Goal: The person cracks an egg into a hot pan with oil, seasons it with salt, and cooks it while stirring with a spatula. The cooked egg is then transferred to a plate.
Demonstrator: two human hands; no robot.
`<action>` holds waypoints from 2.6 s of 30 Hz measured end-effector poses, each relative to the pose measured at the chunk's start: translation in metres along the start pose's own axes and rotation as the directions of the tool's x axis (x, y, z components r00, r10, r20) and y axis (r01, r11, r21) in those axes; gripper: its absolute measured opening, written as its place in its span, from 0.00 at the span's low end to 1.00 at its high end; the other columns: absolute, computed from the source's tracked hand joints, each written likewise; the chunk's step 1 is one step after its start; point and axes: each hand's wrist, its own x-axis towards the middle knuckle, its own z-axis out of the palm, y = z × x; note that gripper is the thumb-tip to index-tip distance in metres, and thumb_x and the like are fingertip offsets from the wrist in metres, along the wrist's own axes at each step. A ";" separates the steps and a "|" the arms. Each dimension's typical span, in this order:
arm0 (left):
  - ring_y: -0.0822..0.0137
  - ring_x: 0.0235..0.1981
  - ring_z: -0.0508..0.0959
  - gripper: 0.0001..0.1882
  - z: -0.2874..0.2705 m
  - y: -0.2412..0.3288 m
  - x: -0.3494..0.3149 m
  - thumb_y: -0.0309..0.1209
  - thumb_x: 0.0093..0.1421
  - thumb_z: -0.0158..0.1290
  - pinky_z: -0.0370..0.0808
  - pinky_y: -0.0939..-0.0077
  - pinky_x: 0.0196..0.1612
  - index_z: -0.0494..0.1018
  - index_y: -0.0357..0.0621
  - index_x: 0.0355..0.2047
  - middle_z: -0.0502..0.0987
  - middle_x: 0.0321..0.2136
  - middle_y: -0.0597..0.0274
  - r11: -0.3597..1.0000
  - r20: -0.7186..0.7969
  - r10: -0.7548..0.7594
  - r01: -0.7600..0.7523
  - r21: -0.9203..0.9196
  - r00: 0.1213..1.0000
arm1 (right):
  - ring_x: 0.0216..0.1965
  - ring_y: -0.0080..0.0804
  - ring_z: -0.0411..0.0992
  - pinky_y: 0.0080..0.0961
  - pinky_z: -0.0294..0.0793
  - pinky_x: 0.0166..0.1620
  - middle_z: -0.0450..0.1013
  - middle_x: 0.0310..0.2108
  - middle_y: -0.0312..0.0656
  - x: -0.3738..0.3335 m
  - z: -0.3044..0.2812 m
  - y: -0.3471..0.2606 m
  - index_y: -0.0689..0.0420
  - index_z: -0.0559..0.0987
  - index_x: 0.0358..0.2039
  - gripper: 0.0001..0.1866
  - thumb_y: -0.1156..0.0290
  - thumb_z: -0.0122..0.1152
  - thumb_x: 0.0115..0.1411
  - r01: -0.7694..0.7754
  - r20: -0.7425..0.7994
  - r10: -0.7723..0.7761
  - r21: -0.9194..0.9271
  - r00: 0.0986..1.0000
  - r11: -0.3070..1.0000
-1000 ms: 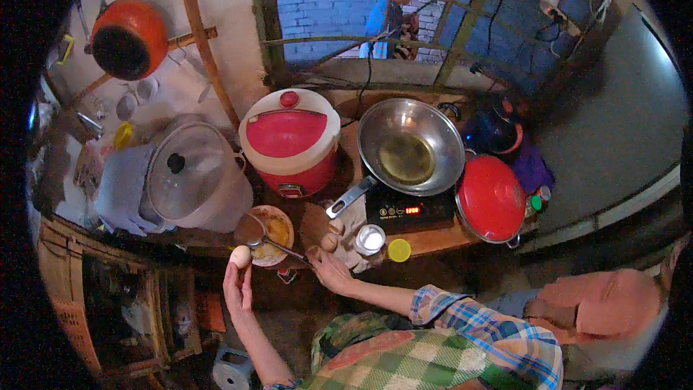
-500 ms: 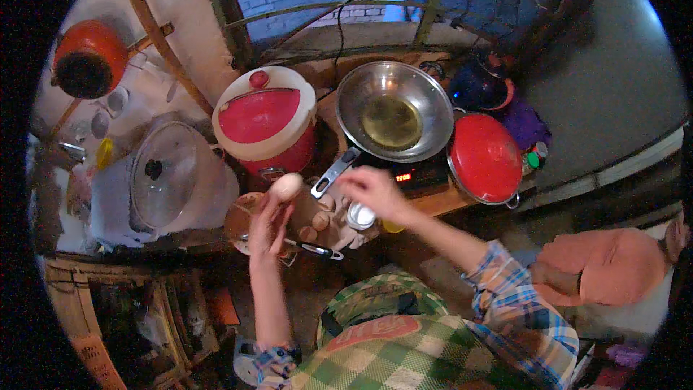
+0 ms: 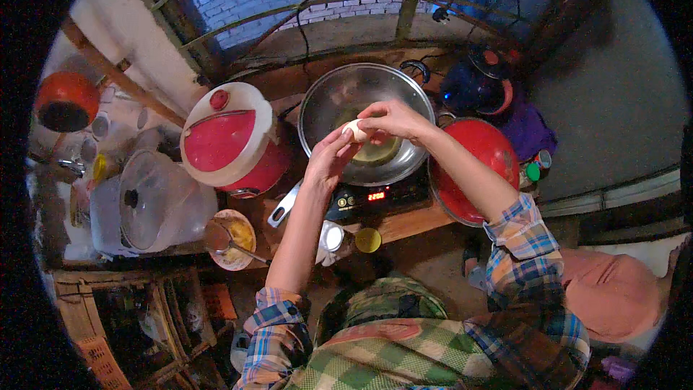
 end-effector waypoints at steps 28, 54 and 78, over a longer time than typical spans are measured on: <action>0.64 0.30 0.81 0.17 0.010 -0.010 0.108 0.37 0.47 0.62 0.75 0.72 0.36 0.79 0.42 0.36 0.80 0.29 0.51 0.108 0.063 0.372 -0.111 0.988 0.926 | 0.23 0.27 0.75 0.20 0.78 0.26 0.76 0.24 0.42 0.092 -0.044 0.072 0.65 0.78 0.28 0.10 0.71 0.62 0.49 -0.048 -0.114 0.042 -0.050 0.993 0.998; 0.69 0.24 0.79 0.16 -0.022 -0.019 0.141 0.34 0.50 0.60 0.74 0.72 0.31 0.78 0.41 0.38 0.79 0.25 0.50 0.073 0.115 0.289 -0.141 0.987 0.950 | 0.30 0.37 0.76 0.29 0.75 0.35 0.77 0.29 0.46 0.113 -0.041 0.104 0.57 0.81 0.34 0.16 0.65 0.67 0.43 0.127 -0.173 -0.274 -0.581 0.946 0.804; 0.49 0.31 0.76 0.20 0.030 0.031 0.088 0.24 0.48 0.56 0.73 0.62 0.34 0.69 0.41 0.44 0.75 0.29 0.48 -0.197 0.550 0.503 -0.531 0.824 0.666 | 0.37 0.36 0.67 0.40 0.59 0.38 0.72 0.26 0.38 0.045 -0.049 0.040 0.50 0.71 0.38 0.19 0.68 0.63 0.42 0.268 -0.068 -0.851 -0.933 0.521 0.239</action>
